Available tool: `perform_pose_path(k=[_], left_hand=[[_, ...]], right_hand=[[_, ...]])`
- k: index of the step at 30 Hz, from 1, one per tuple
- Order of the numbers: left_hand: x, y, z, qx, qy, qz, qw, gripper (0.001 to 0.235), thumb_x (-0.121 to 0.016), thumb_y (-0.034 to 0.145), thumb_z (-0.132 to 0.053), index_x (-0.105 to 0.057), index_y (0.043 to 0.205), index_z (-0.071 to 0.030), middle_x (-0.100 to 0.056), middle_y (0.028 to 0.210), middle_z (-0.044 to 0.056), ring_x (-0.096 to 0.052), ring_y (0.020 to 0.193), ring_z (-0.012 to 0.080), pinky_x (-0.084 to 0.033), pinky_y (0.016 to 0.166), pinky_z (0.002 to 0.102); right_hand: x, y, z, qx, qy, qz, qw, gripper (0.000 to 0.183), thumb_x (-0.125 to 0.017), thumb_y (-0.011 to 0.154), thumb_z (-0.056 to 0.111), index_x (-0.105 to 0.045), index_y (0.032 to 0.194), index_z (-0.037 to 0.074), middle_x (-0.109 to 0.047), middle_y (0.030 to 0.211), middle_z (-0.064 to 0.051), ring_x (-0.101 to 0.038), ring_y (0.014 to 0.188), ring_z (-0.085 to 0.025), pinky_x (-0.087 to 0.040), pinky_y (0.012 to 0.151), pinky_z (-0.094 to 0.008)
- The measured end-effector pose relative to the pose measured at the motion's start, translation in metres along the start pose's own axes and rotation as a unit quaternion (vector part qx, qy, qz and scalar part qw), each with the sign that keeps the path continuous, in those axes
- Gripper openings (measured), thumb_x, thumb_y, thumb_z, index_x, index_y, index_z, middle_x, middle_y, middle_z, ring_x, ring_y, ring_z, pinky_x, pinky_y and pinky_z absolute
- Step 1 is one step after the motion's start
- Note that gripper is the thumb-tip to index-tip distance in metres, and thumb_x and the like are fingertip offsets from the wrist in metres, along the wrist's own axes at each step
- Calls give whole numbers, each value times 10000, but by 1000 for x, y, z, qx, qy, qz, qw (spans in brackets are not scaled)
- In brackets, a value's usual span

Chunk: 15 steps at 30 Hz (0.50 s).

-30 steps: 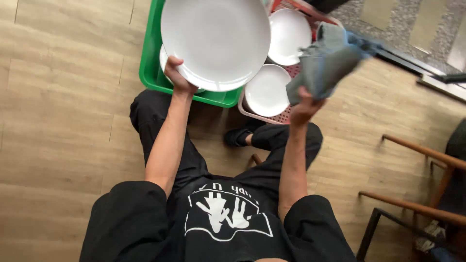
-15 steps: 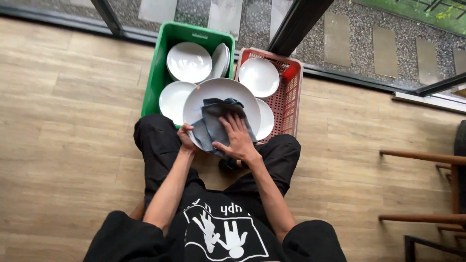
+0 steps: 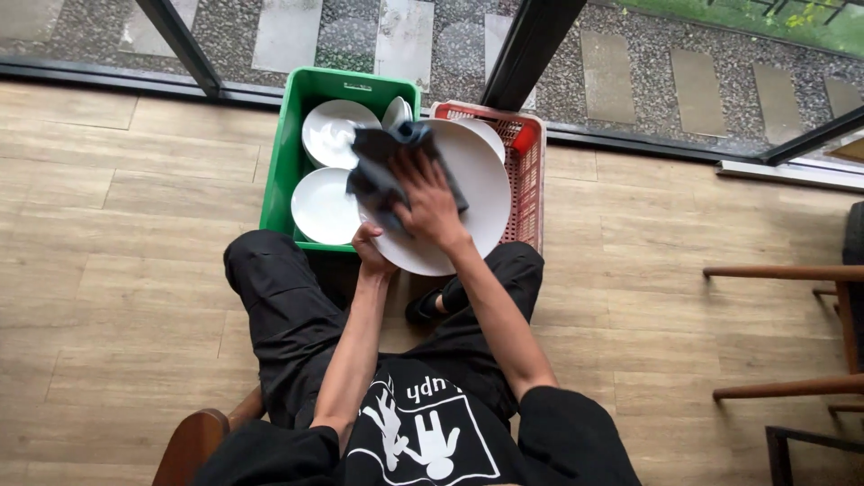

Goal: The person picks up a white plate from a green basket and wipes it thoroughly with a gray cloth. They wipe both the top and bottom surfaces of the plate, then place it into a red basket. The person repeats this process for additional plates.

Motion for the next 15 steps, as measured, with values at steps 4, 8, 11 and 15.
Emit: perform_pose_path(k=[4,8,11,15], left_hand=[[-106,-46,-14,-16,-1,18,1000,981,-522,558,-219,-446,1524,-65,-658,1201,160,-653,993,373,-426,1088,527],[-135,-60,-31,-48,2,50,998,952,-509,574,-215,-445,1512,-62,-648,1161,145,-627,958,324,-420,1096,503],[-71,-46,-36,-53,-3,48,997,941,-500,575,-237,-461,1492,-27,-641,1126,189,-610,973,360,-385,1106,526],[-37,-43,-40,-61,-1,19,998,897,-497,574,-255,-504,1441,-22,-649,1116,237,-609,994,389,-365,1083,540]], right_hand=[[18,3,-45,-71,-32,4,997,813,-693,785,405,-523,1508,73,-508,1540,-174,-418,1454,-371,-274,1224,-506],[36,-35,-31,-99,23,74,992,808,-572,802,270,-433,1555,12,-377,1625,-220,-334,1511,-375,-252,1237,-494],[31,-67,9,-60,45,104,992,812,-570,796,256,-433,1566,40,-394,1623,-203,-331,1517,-371,-251,1229,-488],[13,-81,66,-15,113,142,983,834,-549,824,363,-384,1615,159,-324,1686,-86,-254,1561,-331,-206,1251,-481]])
Point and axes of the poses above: each hand's wrist, its own y-axis towards the middle knuckle, its own x-axis out of the back of the hand, z = x × y, the point moved 5 cm from there along y, towards the middle knuckle
